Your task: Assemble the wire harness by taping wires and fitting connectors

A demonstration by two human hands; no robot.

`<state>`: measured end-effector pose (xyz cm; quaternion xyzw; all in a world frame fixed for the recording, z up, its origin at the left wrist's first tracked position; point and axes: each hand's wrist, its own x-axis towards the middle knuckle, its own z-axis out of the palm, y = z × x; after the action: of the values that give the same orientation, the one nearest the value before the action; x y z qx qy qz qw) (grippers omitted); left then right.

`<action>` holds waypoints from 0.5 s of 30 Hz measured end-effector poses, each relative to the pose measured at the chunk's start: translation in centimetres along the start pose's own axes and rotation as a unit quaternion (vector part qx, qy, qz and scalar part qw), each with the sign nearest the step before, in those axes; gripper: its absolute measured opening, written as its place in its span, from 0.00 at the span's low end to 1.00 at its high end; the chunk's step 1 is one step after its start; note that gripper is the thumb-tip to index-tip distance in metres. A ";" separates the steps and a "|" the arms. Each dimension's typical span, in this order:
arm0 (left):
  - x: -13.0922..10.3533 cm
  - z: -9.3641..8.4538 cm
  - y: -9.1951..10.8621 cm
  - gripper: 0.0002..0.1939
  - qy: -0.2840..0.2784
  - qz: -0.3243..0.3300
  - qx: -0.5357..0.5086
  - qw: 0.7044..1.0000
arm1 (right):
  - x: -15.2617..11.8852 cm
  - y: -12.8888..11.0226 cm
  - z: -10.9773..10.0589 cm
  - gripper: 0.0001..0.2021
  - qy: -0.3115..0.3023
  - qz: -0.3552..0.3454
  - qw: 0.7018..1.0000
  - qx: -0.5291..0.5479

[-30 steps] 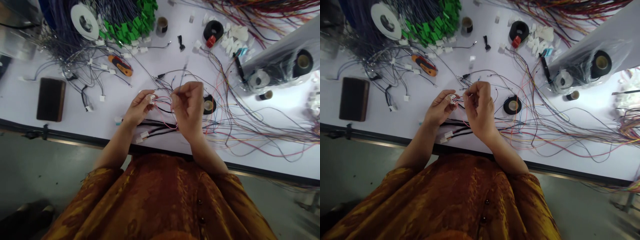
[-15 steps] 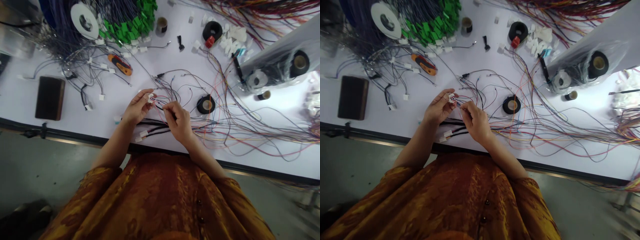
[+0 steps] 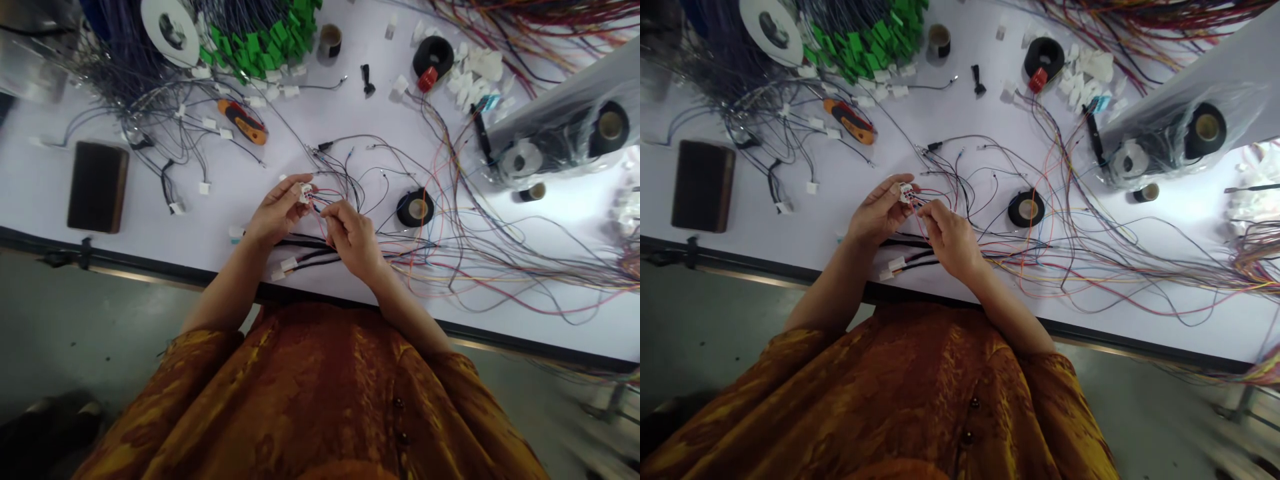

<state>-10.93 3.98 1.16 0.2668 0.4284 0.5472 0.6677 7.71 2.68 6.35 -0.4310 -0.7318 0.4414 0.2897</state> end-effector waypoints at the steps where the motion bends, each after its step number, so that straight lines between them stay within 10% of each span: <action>1: 0.0 -0.1 0.0 0.14 -0.003 0.005 0.000 1.000 | 0.1 0.1 0.1 0.08 -0.002 0.003 1.000 0.000; 15: -0.2 0.6 -0.1 0.18 0.008 0.060 0.067 0.996 | 1.0 1.0 0.1 0.08 0.042 -0.008 0.994 -0.102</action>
<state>-10.33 3.78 1.44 0.3314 0.4525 0.5588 0.6108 7.49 3.79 5.42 -0.4704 -0.7637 0.3438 0.2779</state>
